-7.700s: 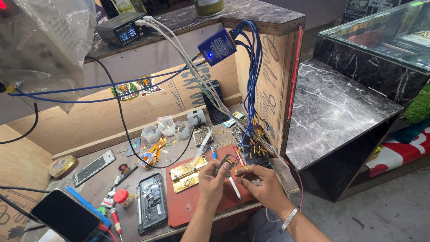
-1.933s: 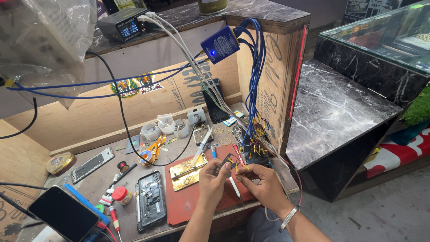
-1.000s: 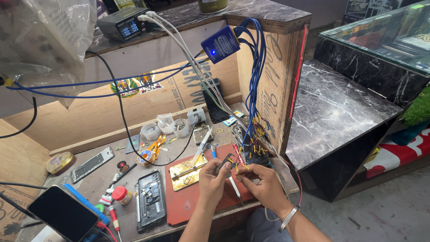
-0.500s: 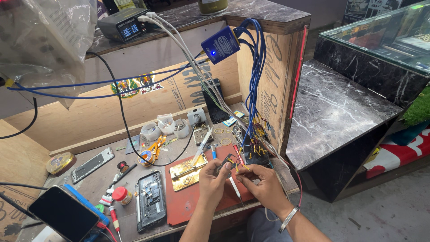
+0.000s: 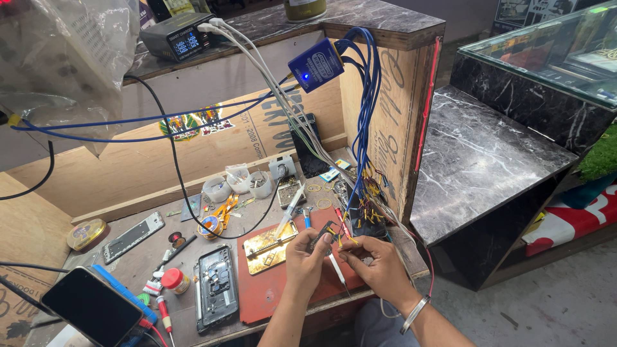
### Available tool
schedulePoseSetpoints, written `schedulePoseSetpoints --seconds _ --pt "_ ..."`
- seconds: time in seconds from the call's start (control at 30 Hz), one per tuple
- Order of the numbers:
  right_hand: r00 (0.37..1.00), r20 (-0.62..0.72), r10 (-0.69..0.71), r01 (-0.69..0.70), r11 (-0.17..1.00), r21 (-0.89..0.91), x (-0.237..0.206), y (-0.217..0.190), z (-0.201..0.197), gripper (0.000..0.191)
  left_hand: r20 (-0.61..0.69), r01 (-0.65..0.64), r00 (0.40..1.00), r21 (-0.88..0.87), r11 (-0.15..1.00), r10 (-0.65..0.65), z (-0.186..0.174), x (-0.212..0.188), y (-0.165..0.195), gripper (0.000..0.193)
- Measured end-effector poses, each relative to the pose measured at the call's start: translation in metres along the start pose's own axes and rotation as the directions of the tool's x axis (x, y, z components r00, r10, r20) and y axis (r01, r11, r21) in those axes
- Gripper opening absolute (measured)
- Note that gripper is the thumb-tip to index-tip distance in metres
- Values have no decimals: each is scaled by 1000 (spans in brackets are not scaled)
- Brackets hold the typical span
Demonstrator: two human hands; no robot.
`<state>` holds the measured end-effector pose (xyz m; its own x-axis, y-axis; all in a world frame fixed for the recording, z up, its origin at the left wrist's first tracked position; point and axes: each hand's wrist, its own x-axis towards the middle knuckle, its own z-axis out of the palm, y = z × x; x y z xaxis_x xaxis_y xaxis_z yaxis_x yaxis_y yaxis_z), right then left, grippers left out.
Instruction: The person sits at a repair bench and works on a small phone component with fine tools, manipulating its contacts and wires. At the end they connect the component to a smartphone, which powers on and displays its home screen.
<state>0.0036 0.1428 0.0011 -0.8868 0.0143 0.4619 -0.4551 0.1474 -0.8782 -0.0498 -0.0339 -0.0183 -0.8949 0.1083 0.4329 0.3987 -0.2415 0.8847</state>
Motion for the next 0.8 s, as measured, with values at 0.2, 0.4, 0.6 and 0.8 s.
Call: schedulePoseSetpoints --seconds 0.2,0.4,0.6,0.8 --pt "1000 -5 -12 12 1000 -24 0 -1 0 17 -7 2 1000 13 1000 -2 0 0 0 15" --pt "1000 0 -3 3 1000 -19 0 -3 -1 17 -17 50 999 -5 999 -50 1 0 2 16" --pt "1000 -1 -4 4 1000 -27 0 -3 -1 17 -4 14 1000 29 999 -14 0 0 2 19" --pt "1000 4 4 -4 1000 -19 0 -2 0 17 -9 23 1000 30 999 -23 1 0 3 19"
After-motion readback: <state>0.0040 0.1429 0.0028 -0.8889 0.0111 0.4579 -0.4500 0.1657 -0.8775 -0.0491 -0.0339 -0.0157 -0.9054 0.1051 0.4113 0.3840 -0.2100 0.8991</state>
